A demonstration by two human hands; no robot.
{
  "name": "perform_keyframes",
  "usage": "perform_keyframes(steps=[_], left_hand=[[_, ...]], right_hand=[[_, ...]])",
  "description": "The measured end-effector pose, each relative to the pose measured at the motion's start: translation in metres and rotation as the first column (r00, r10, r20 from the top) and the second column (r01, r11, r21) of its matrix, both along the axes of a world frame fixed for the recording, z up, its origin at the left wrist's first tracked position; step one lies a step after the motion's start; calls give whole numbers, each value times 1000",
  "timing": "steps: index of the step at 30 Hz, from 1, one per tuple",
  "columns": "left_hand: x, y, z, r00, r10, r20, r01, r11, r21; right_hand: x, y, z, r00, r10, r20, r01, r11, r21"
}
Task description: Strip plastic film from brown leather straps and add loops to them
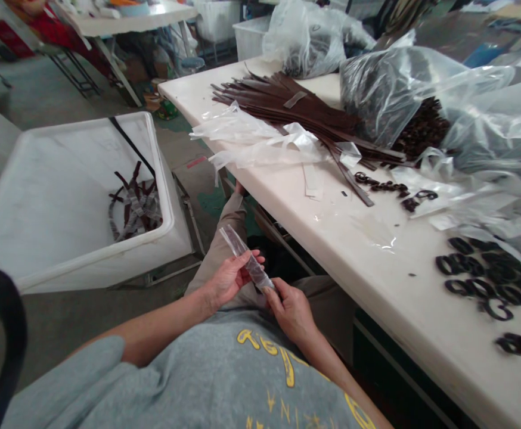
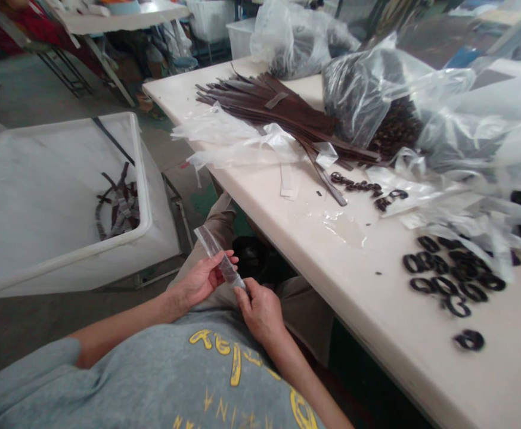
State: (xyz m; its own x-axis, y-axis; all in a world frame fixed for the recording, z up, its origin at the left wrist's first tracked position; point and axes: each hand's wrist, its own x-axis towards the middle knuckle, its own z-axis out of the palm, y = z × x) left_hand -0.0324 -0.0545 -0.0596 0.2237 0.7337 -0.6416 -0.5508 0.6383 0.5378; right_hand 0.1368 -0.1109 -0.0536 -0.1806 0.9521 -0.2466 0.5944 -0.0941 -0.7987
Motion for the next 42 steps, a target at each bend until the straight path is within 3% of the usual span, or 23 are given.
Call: perform_keyframes(steps=[3,6,8,11,12,17,20,25,32,38,42], left_hand=[[10,-15,-3,989,-138,50,137,990,26],[13,-15,-1,969,-243,51,239,969,68],[9,-4,3,987,-161,19,158,980,123],[0,16,11,998,59,-27,-53,982,183],[-1,19,12,996,73,-44,-64,982,180],[8,2,6,987,-150,-62,156,983,95],[14,-8,3,977,-197,-82,203,976,75],[14,1,8,982,-134,-136,139,990,31],[4,11,6,989,-36,-144,42,998,41],[4,10,6,992,-59,-112,68,995,77],[7,5,11,983,-85,-163,111,981,161]], right_hand=[[-5,5,-2,998,-41,52,38,998,45],[-3,6,-5,998,-57,37,53,995,85],[0,5,-6,998,-53,46,49,996,77],[3,2,-6,996,-41,81,37,998,48],[3,2,-6,995,-40,89,36,998,42],[0,4,-5,998,-38,52,36,998,46],[2,6,-3,1000,-16,4,16,1000,20],[17,0,-4,998,44,55,-41,998,-42],[58,-27,-12,998,67,13,-63,981,-184],[89,-42,-7,997,75,-4,-72,951,-300],[92,-35,3,994,108,14,-101,964,-245]])
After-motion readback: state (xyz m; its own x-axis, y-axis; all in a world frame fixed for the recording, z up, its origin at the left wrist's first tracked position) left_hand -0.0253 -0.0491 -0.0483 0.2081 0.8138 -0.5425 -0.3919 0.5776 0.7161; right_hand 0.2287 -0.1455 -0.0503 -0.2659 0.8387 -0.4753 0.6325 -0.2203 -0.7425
